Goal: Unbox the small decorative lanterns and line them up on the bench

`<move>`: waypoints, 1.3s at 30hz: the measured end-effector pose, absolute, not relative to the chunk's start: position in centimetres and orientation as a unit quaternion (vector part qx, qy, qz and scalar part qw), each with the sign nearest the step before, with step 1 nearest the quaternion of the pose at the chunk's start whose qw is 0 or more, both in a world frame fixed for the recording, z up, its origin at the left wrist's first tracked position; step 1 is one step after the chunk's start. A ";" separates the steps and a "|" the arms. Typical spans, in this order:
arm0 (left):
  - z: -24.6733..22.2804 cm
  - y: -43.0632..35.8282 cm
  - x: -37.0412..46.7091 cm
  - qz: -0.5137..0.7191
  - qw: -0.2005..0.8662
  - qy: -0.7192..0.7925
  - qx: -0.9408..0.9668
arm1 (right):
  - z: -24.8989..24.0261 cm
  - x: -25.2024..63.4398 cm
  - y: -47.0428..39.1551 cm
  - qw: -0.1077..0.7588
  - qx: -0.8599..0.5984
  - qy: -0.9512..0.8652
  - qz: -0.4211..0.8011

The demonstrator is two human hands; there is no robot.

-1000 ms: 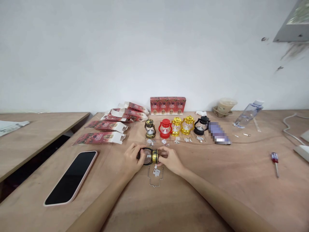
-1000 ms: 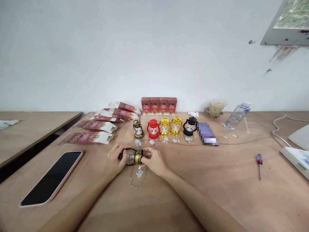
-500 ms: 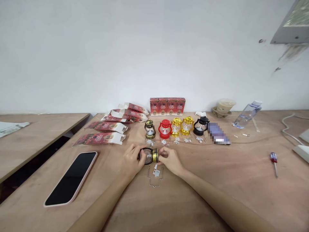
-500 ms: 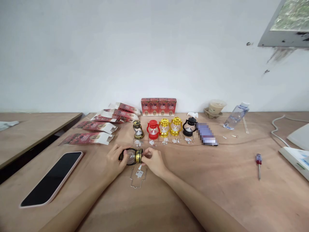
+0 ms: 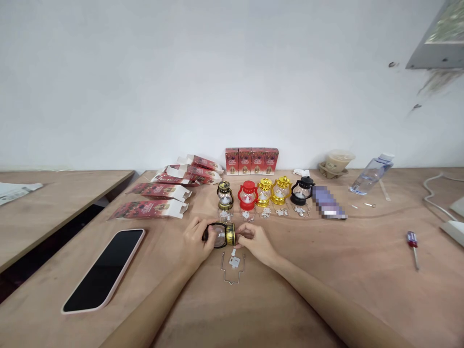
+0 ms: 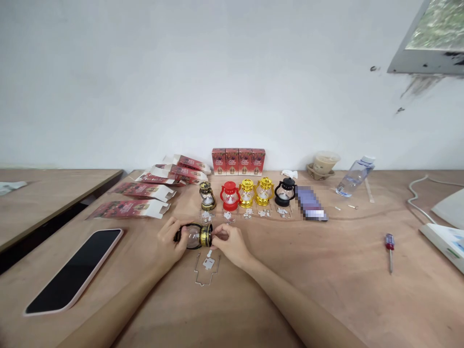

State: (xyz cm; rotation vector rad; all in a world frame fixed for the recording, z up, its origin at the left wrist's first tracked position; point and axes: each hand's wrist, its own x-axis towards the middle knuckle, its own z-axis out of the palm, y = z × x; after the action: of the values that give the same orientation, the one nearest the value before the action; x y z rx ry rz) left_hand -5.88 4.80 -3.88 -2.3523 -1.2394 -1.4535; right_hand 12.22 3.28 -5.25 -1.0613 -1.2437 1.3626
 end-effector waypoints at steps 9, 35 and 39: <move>-3.7 4.9 -6.1 -0.490 0.024 -0.412 -0.768 | -5.6 12.5 3.5 0.472 -0.430 -0.555 0.534; -3.6 6.2 -6.7 -0.558 -0.164 -0.478 -0.658 | -4.8 12.6 2.7 0.408 -0.415 -0.648 0.491; -3.6 6.5 -6.7 -0.573 -0.193 -0.471 -0.642 | -4.6 12.7 2.4 0.388 -0.380 -0.651 0.530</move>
State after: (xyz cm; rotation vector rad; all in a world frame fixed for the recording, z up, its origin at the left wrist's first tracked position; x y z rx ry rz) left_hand -6.67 6.53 -3.63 -2.3095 -1.6958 -2.0617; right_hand 12.66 2.36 -4.62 -0.9665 -1.6568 1.3489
